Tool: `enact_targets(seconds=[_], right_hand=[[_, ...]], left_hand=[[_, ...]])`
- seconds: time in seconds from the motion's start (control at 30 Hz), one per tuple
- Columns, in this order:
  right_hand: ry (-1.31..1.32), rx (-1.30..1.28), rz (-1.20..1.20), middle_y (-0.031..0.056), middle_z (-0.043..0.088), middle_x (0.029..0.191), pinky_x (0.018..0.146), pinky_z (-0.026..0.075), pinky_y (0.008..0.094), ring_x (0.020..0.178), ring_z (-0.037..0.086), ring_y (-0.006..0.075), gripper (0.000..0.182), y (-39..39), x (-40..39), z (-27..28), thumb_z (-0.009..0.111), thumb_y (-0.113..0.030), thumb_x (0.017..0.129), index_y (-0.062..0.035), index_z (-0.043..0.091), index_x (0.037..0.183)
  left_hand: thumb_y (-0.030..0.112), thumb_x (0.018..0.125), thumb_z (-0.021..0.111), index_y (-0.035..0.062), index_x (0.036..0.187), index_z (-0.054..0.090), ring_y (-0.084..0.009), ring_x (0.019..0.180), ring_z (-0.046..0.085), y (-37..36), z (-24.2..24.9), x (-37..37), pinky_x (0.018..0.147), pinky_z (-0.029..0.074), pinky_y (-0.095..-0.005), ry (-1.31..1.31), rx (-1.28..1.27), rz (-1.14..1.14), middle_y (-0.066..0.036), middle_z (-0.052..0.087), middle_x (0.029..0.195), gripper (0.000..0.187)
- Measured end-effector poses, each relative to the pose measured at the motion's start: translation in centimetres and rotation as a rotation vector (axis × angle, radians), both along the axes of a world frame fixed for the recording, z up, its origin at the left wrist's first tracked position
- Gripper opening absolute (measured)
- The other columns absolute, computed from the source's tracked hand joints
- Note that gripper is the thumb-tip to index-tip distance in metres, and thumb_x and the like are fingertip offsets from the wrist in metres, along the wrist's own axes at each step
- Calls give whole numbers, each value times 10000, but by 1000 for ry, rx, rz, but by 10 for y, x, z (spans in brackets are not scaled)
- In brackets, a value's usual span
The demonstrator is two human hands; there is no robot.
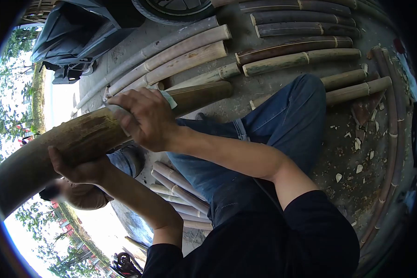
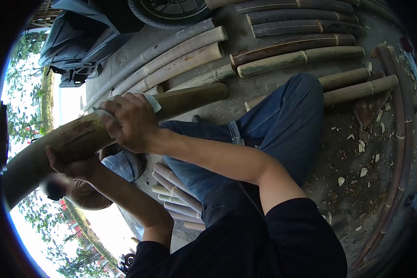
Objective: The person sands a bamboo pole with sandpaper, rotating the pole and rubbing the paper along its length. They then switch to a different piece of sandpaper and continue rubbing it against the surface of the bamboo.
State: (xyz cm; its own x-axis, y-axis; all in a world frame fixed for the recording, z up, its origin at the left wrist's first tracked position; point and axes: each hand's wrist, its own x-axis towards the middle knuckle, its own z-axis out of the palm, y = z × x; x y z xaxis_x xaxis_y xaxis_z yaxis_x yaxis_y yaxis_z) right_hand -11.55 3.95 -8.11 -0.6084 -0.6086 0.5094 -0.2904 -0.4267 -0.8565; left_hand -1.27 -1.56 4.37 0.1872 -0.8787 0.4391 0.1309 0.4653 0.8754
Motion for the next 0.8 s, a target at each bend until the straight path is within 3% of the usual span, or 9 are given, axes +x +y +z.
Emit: enact_targets(seconds=[0.13, 0.23, 0.3, 0.37, 0.47, 0.53, 0.63, 0.7, 0.8], right_hand=[[37, -110, 104, 164, 704, 1003, 877, 504, 483, 969, 668, 369, 522, 4, -19, -22, 380, -484, 1084, -78, 681, 1214], [95, 185, 92, 167, 709, 1015, 928, 471, 475, 988, 663, 364, 565, 18, -48, -146, 307, -458, 1103, -36, 678, 1166], [168, 272, -85, 141, 701, 1081, 995, 420, 455, 1064, 638, 329, 531, 27, -57, -217, 265, -380, 1115, -45, 664, 1216], [141, 215, -69, 135, 693, 1116, 1002, 417, 458, 1078, 626, 328, 507, 23, -51, -178, 289, -383, 1114, -59, 655, 1250], [49, 52, -21, 124, 670, 1190, 1008, 416, 477, 1093, 601, 334, 454, 27, -13, -40, 367, -406, 1110, -116, 629, 1341], [58, -50, -40, 127, 667, 1207, 1004, 422, 483, 1101, 597, 333, 464, 24, -3, 5, 383, -446, 1109, -149, 628, 1367], [91, -6, 82, 120, 669, 1223, 998, 432, 472, 1103, 601, 320, 493, 25, -16, -31, 357, -472, 1116, -151, 635, 1365], [58, 123, 162, 112, 678, 1223, 1011, 430, 451, 1104, 603, 311, 506, 25, -31, -86, 344, -482, 1121, -152, 646, 1359], [95, 222, 99, 101, 696, 1187, 1013, 426, 437, 1095, 607, 302, 509, 23, -27, -88, 346, -482, 1122, -153, 653, 1358]], left_hand=[[447, 854, 706, -51, 1321, 575, -361, 1116, 667, 6, -1, -1, 977, 563, -481, 44, -35, -25, -221, 644, 1200, 695], [434, 866, 687, -57, 1334, 567, -365, 1129, 666, -1, -6, 9, 995, 558, -490, 21, -77, -67, -223, 649, 1198, 688], [433, 874, 675, -65, 1342, 561, -373, 1129, 668, -4, -7, 8, 1022, 547, -499, 50, -57, -72, -228, 651, 1205, 693], [445, 866, 674, -83, 1345, 545, -377, 1153, 654, -2, -5, -4, 1043, 525, -494, 42, -98, -94, -245, 634, 1226, 724], [452, 860, 672, -101, 1349, 528, -379, 1179, 639, 12, -2, -10, 1063, 505, -485, 14, -88, -102, -260, 620, 1248, 752], [448, 862, 672, -101, 1350, 527, -377, 1182, 639, 14, -3, -12, 1063, 506, -481, 15, -78, -108, -258, 622, 1249, 748], [448, 862, 673, -97, 1345, 535, -369, 1170, 644, 10, -2, -4, 1054, 514, -476, 17, -93, -34, -251, 630, 1235, 742], [448, 858, 679, -89, 1332, 550, -362, 1156, 648, 7, -5, 0, 1040, 521, -472, 34, -70, -3, -244, 635, 1223, 728], [443, 882, 674, -68, 1318, 574, -353, 1138, 663, 9, -8, 1, 1003, 549, -465, 67, -63, -27, -224, 647, 1215, 680]])
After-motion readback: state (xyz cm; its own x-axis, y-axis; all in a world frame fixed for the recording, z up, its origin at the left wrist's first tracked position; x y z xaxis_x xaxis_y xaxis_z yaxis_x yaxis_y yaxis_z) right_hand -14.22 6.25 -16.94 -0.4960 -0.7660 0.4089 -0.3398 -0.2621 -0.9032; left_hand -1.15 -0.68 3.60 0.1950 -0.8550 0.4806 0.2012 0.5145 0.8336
